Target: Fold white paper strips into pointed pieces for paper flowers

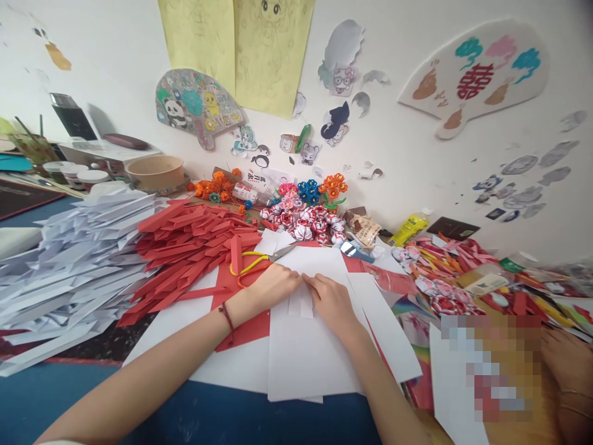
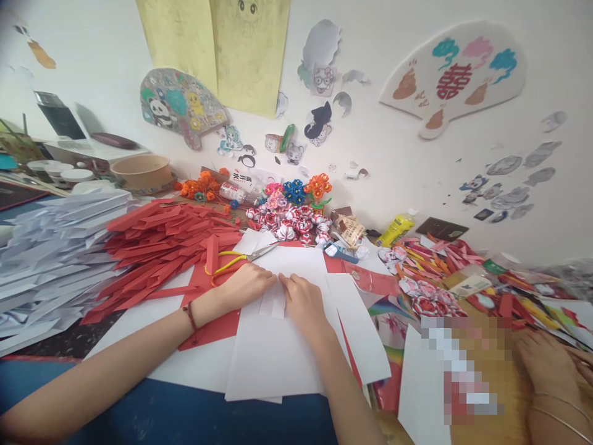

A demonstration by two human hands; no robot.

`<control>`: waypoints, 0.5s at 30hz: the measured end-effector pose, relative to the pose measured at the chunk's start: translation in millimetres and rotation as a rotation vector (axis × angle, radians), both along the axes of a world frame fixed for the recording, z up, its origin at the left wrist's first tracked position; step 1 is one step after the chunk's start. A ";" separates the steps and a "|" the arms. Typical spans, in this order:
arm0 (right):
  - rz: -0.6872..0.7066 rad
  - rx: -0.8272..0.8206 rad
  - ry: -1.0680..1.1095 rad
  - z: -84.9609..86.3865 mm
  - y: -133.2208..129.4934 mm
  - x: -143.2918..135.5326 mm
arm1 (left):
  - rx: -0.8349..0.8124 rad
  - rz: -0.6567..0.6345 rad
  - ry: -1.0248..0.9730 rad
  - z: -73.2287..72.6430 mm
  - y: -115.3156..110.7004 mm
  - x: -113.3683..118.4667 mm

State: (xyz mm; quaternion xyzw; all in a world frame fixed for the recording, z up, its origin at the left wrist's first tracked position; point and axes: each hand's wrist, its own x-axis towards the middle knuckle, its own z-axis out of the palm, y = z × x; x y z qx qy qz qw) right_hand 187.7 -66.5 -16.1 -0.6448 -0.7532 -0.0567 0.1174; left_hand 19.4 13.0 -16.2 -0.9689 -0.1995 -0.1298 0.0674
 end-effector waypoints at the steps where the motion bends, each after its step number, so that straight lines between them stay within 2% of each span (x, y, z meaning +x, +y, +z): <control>1: 0.003 0.000 -0.006 -0.4 0.0 0.2 | -0.001 0.001 0.005 0.0 0.2 -0.1; 9: 0.032 0.016 -0.007 -1.3 -0.7 1.4 | -0.133 0.104 -0.027 7.5 -2.2 -4.6; 15: 0.007 -0.035 -0.049 1.0 -0.6 -1.1 | -0.105 0.143 -0.018 4.8 -7.8 -6.0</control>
